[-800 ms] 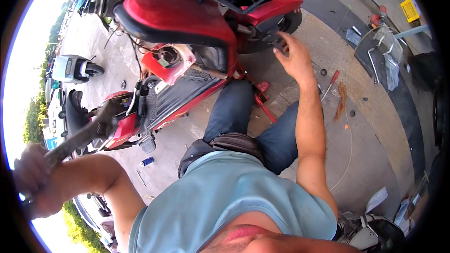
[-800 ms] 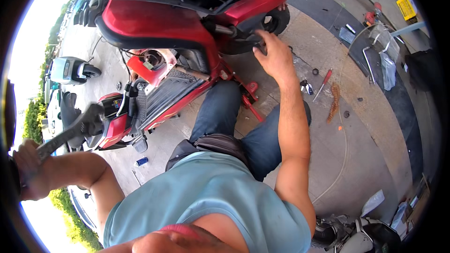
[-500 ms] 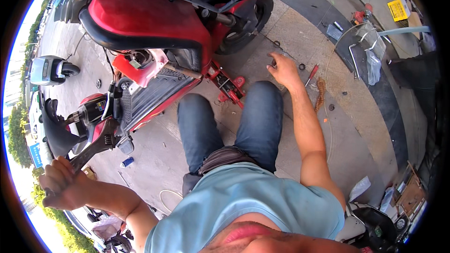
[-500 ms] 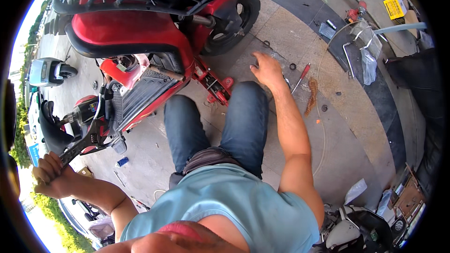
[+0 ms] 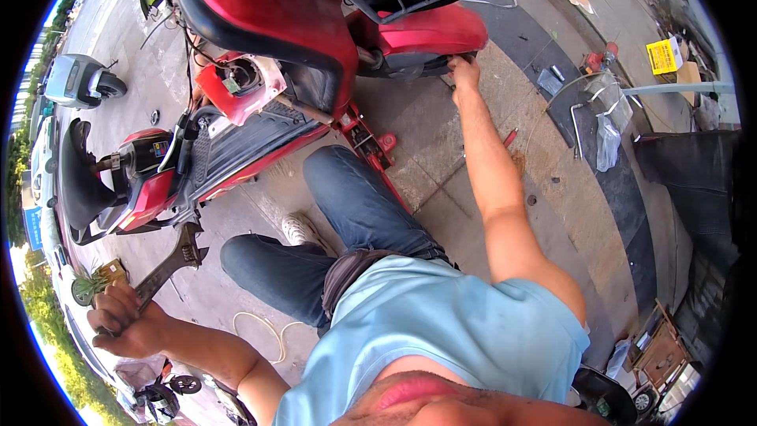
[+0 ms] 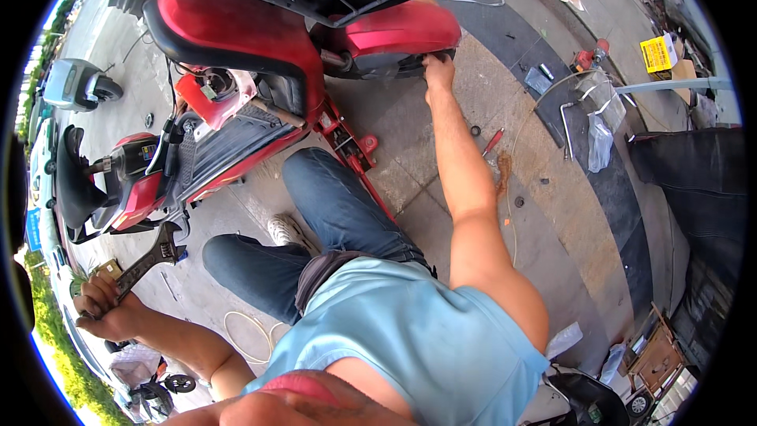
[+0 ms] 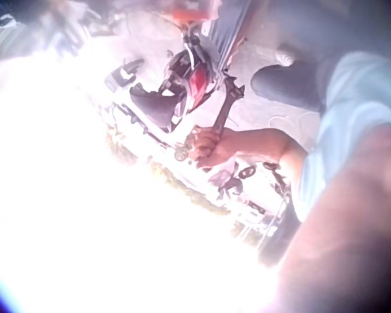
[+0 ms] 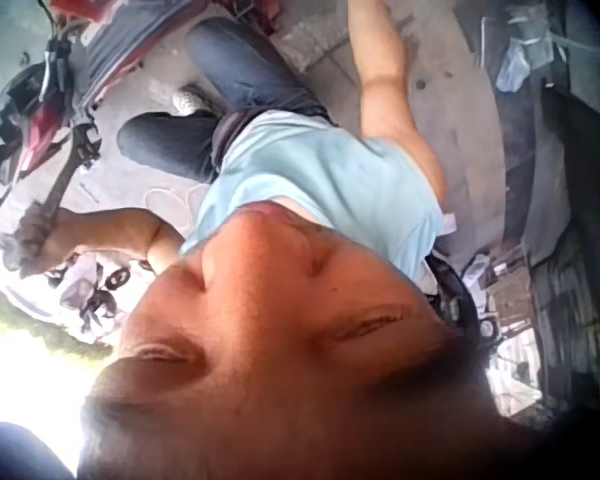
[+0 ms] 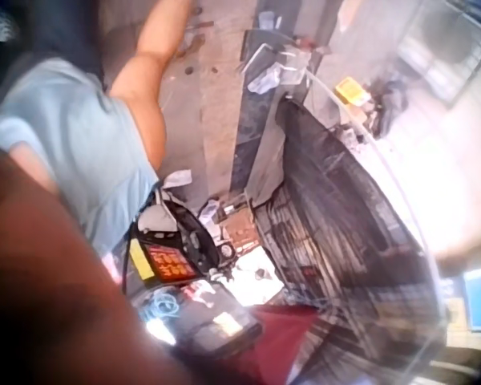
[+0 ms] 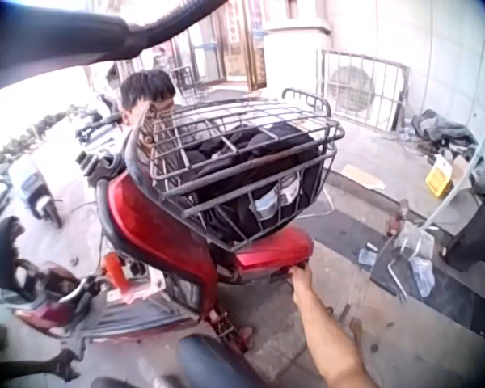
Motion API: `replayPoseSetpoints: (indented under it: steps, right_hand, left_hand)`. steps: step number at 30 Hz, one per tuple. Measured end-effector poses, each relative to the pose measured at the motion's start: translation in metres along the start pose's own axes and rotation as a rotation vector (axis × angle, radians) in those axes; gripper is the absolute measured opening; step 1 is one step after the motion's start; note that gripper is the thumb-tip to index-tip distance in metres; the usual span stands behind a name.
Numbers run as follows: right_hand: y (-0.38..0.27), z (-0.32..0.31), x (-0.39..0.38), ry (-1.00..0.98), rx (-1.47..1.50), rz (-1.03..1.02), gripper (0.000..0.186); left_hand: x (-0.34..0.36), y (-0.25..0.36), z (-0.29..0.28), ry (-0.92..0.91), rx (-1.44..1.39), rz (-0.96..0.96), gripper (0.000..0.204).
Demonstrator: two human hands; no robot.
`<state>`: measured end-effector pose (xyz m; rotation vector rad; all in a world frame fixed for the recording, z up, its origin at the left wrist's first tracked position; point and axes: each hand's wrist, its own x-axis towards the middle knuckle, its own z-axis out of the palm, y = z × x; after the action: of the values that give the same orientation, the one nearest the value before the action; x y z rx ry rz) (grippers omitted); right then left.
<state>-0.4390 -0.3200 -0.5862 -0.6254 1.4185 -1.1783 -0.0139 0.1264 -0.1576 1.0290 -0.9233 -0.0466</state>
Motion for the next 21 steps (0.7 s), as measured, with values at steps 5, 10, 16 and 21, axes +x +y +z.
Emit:
replayPoseSetpoints:
  steps: [5, 10, 16, 21]
  right_hand:
    - [0.063, 0.026, 0.014, -0.011, 0.043, 0.358, 0.037]
    - [0.082, 0.066, 0.044, -0.215, 0.363, 0.419, 0.052]
    - [0.073, 0.061, 0.066, -0.241, 0.133, 0.426, 0.049]
    - [0.106, 0.06, 0.041, -0.355, 0.213, 0.469, 0.046]
  left_hand:
    - [-0.004, 0.002, 0.021, 0.026, 0.25, 0.051, 0.052]
    - [0.033, -0.053, 0.079, 0.071, 0.414, -0.262, 0.036]
    - [0.116, -0.111, 0.182, -0.223, 0.642, -0.247, 0.037]
    - [0.172, -0.123, 0.23, -0.342, 0.839, -0.183, 0.041]
